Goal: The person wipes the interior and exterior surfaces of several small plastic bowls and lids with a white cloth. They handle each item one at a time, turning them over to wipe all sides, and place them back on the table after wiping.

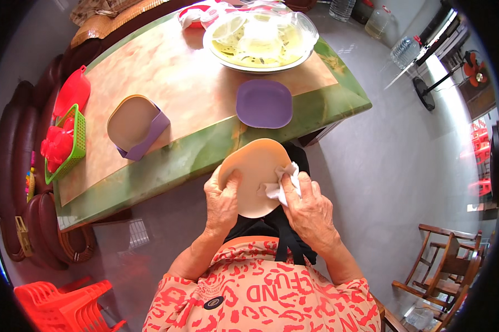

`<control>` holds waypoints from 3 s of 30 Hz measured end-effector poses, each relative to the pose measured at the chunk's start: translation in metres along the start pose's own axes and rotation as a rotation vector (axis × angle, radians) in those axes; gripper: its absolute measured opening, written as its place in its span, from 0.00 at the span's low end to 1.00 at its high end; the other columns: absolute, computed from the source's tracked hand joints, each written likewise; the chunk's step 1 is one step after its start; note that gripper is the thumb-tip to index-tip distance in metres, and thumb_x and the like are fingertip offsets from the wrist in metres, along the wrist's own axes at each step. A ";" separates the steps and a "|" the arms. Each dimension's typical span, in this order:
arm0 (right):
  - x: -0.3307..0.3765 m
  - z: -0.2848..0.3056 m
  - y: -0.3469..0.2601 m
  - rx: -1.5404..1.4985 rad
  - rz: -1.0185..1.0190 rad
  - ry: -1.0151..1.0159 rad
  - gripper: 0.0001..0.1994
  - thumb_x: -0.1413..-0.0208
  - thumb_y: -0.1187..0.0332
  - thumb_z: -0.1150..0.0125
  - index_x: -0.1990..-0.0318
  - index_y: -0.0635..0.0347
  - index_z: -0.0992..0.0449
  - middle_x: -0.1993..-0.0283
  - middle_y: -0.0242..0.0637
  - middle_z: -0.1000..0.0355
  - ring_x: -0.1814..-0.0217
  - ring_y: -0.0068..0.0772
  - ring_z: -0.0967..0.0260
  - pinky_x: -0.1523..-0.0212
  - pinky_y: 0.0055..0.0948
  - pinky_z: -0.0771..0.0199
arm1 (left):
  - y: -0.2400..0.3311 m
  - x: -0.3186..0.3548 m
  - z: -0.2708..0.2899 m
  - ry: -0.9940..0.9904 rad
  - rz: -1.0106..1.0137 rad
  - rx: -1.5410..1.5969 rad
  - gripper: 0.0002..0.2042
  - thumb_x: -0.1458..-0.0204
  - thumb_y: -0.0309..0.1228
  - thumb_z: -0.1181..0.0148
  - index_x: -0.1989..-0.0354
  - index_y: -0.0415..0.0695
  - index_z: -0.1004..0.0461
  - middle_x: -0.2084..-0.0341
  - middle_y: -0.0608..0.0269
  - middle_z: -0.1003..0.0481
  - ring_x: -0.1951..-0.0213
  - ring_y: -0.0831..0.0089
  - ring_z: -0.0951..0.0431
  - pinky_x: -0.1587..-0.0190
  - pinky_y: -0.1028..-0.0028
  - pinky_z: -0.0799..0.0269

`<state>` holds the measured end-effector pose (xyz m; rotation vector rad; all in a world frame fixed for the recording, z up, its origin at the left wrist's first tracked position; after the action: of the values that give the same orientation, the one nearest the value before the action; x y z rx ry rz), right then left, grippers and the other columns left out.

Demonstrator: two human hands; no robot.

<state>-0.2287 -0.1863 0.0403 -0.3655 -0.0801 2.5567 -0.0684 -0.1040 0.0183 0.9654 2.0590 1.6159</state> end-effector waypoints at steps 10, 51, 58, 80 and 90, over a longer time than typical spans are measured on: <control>-0.062 0.015 -0.013 -0.178 0.164 0.073 0.16 0.53 0.70 0.40 0.54 0.57 0.23 0.52 0.39 0.31 0.66 0.35 0.33 0.72 0.30 0.30 | -0.002 -0.027 0.027 0.027 0.064 0.059 0.13 0.38 0.31 0.46 0.50 0.36 0.28 0.61 0.65 0.24 0.60 0.80 0.27 0.55 0.78 0.29; -0.067 -0.002 -0.006 -0.288 0.037 0.208 0.21 0.56 0.71 0.36 0.51 0.66 0.26 0.47 0.49 0.35 0.53 0.50 0.36 0.53 0.37 0.27 | -0.008 -0.019 -0.030 -0.263 0.320 0.339 0.33 0.36 0.58 0.71 0.40 0.42 0.37 0.46 0.60 0.31 0.44 0.69 0.31 0.41 0.69 0.35; -0.067 -0.006 -0.015 -0.600 0.238 0.118 0.18 0.55 0.75 0.39 0.53 0.63 0.27 0.47 0.44 0.34 0.54 0.45 0.34 0.57 0.37 0.24 | -0.013 -0.020 -0.016 -0.213 0.365 0.298 0.27 0.35 0.56 0.70 0.55 0.45 0.31 0.60 0.63 0.27 0.56 0.72 0.27 0.51 0.71 0.30; -0.082 -0.014 -0.018 -0.370 0.195 0.197 0.15 0.55 0.72 0.40 0.57 0.63 0.25 0.51 0.42 0.32 0.57 0.46 0.32 0.62 0.35 0.23 | -0.005 -0.022 -0.013 -0.245 0.309 0.286 0.28 0.33 0.50 0.70 0.39 0.39 0.39 0.47 0.58 0.31 0.46 0.71 0.31 0.42 0.71 0.35; -0.097 -0.021 -0.012 -0.306 -0.124 0.345 0.21 0.61 0.73 0.31 0.55 0.63 0.27 0.57 0.46 0.32 0.59 0.45 0.27 0.60 0.35 0.22 | -0.007 -0.020 -0.012 -0.207 0.156 0.137 0.30 0.33 0.51 0.70 0.37 0.38 0.40 0.44 0.57 0.32 0.43 0.70 0.32 0.41 0.69 0.35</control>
<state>-0.1377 -0.2282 0.0449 -0.8837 -0.3554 2.3228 -0.0637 -0.1275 0.0122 1.3122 2.0154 1.3927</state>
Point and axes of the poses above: each hand's wrist, its own x-axis away from the middle knuckle, its own z-axis out of the back of the hand, y = z × x, the point moved 1 cm from there along -x, towards the middle knuckle
